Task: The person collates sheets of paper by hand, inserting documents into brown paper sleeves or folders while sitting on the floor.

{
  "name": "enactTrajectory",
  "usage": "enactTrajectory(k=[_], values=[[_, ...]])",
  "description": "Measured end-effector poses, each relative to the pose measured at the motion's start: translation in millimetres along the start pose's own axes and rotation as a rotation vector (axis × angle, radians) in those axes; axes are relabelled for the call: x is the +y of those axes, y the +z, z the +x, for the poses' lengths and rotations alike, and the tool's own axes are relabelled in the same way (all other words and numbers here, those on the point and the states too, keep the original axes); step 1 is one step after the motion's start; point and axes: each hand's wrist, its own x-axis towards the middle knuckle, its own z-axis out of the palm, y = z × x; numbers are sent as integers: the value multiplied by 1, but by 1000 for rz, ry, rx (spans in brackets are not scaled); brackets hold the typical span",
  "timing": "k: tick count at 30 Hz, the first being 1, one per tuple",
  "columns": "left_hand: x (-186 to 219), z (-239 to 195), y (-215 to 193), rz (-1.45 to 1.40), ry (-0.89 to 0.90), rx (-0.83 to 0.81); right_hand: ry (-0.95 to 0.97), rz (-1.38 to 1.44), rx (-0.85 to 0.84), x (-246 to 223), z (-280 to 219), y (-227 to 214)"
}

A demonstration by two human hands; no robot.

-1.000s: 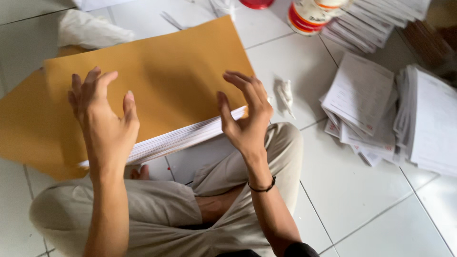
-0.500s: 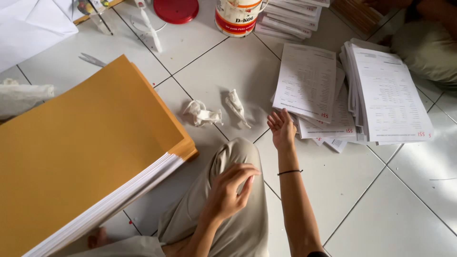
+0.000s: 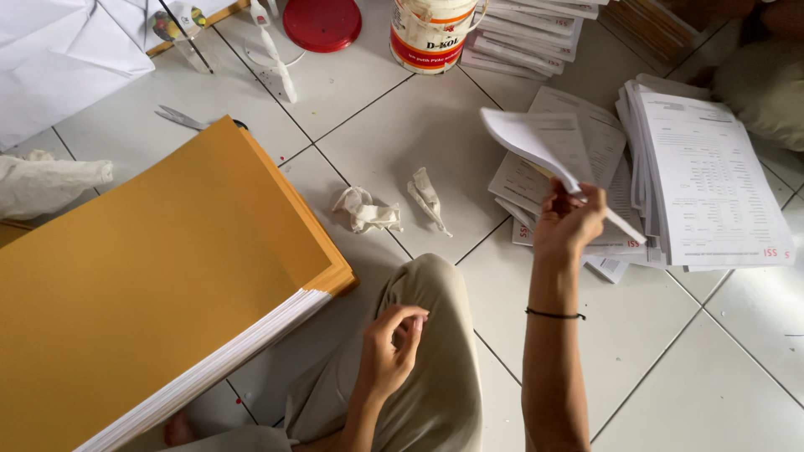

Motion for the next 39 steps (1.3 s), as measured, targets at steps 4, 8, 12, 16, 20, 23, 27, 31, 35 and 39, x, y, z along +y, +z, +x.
enactTrajectory(k=[4, 8, 12, 16, 20, 23, 27, 31, 35, 39], values=[[-10, 9, 23, -11, -3, 73, -43, 165, -162, -69, -60, -2], [-4, 9, 54, 2, -161, 233, -102, 168, -258, -121, -174, -5], [-10, 5, 59, -149, 132, 345, -128, 100, -432, -152, -234, -42], [33, -13, 21, -359, 310, 406, 16, 0, -776, -177, -228, -103], [80, -47, -39, -306, 509, 422, 210, -709, -426, -179, -80, -262], [106, -74, -96, -226, 582, 391, 308, -663, -519, -181, -5, -361], [95, -96, -132, -78, 600, 540, 505, -548, -682, -139, -117, -272], [39, -126, -145, -126, 385, 516, 521, -620, -693, -93, -190, -184], [-11, -146, -140, -187, 236, 587, -189, -906, -796, -64, -182, -193], [-48, -154, -130, -214, 95, 638, -556, -1003, -1154, -37, -144, -206]])
